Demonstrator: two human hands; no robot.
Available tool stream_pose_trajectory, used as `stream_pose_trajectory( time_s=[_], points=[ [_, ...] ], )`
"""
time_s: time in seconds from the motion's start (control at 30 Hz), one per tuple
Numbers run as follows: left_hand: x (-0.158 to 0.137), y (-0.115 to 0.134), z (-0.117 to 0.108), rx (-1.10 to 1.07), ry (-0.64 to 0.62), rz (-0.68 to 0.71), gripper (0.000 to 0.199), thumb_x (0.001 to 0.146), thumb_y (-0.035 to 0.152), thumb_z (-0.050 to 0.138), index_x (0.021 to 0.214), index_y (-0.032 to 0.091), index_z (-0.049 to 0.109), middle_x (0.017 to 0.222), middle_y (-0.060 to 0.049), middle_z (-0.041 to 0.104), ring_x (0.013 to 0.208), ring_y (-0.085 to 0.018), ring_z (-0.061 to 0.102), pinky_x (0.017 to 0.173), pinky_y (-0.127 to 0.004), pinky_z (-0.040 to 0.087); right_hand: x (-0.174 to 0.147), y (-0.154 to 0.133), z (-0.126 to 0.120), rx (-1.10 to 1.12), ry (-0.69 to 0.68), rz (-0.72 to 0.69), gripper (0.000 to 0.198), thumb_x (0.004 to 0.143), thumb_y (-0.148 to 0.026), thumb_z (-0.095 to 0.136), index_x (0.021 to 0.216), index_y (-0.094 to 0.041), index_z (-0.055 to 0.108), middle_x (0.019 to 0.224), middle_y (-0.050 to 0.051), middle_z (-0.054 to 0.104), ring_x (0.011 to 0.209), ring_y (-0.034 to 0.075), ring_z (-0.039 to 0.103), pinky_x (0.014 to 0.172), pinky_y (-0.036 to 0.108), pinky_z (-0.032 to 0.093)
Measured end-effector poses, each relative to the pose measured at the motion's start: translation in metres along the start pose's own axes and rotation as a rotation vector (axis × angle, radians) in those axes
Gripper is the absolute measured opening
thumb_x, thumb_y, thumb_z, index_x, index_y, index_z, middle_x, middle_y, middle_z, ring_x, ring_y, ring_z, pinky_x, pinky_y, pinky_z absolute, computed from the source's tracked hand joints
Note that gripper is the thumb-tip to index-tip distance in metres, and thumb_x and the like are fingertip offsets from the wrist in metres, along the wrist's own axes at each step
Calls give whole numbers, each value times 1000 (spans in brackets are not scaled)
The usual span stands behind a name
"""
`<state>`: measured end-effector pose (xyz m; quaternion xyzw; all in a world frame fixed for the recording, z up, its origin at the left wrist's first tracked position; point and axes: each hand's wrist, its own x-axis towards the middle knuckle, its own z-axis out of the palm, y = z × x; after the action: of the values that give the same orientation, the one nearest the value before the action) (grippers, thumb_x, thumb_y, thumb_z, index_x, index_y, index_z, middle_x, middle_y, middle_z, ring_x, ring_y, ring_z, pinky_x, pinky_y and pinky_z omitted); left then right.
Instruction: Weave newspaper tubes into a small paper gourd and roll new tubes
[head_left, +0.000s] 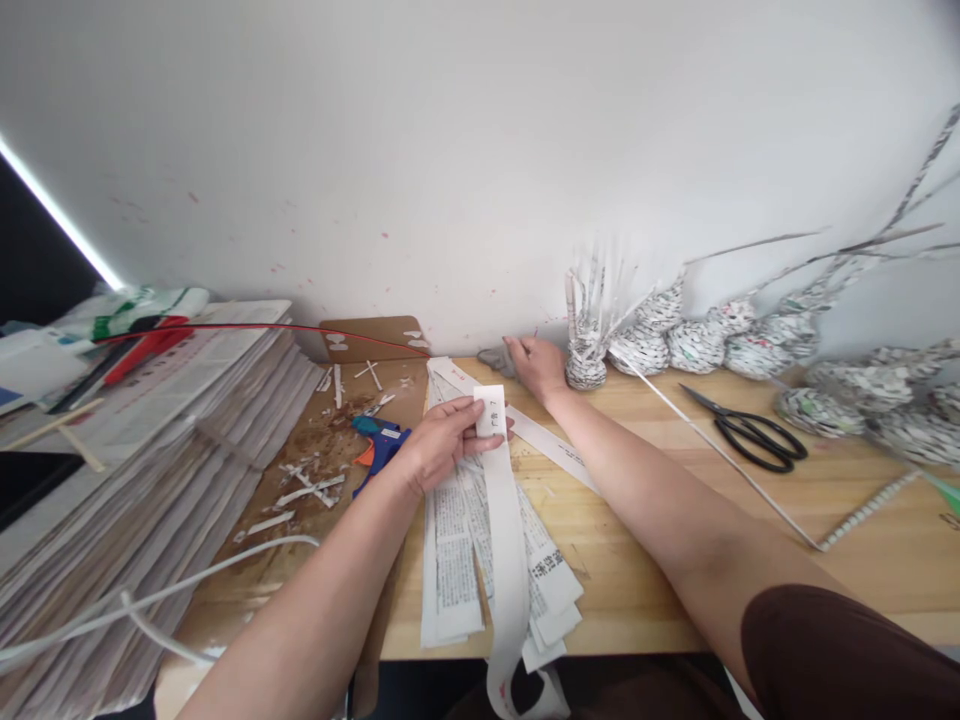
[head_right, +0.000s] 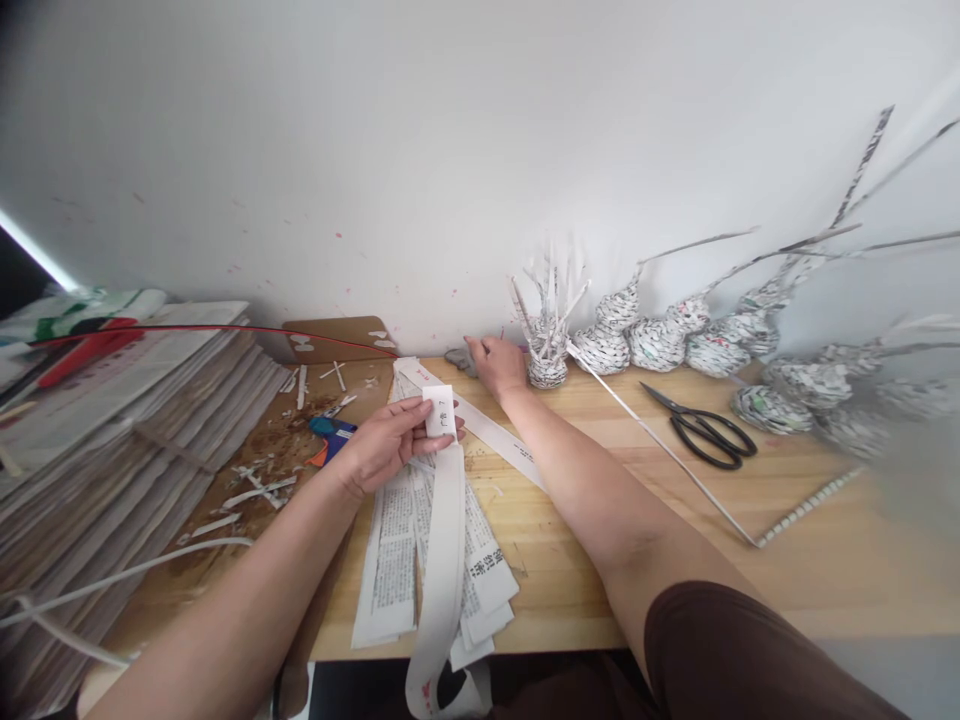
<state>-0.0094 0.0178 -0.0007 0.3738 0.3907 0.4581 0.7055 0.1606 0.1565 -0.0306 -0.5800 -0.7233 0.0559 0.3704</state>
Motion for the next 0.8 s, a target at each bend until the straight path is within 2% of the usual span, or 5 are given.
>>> stream_pose_trajectory(
  time_s=[0.1,0.27,0.6,0.7,0.8],
  points=[
    [0,1,2,-2,15,-5,19,92,19,55,95,9,70,93,-15,75,84,-20,73,75,-29,61,-2,2,1,107,23,-7,48,94,-54,40,72,-18,64,68,6,67,67,20,58,63,30,35],
    [-3,3,6,-9,43,-22,18,92,18,54,93,9,70,91,-15,75,83,-20,74,74,-28,61,-1,4,3,218,15,-41,26,93,-33,46,101,-20,66,101,5,72,92,19,64,79,27,42],
    [-1,-1,3,-4,18,-17,18,92,20,55,96,9,70,92,-13,75,83,-20,73,75,-28,61,6,1,-4,158,63,85,52,96,-51,34,68,-17,62,65,6,64,68,20,59,66,29,39],
    [1,-1,2,4,27,-11,18,91,21,56,96,10,70,91,-13,75,82,-19,74,75,-28,61,8,-5,-9,262,145,85,48,98,-48,31,97,-15,66,80,7,69,77,21,62,72,29,43],
    [0,1,3,15,34,-10,18,91,22,58,96,10,69,91,-15,75,82,-20,74,73,-27,61,5,-13,-14,287,49,54,58,93,-39,45,143,-13,39,103,11,72,96,25,64,85,34,45]
  ],
)
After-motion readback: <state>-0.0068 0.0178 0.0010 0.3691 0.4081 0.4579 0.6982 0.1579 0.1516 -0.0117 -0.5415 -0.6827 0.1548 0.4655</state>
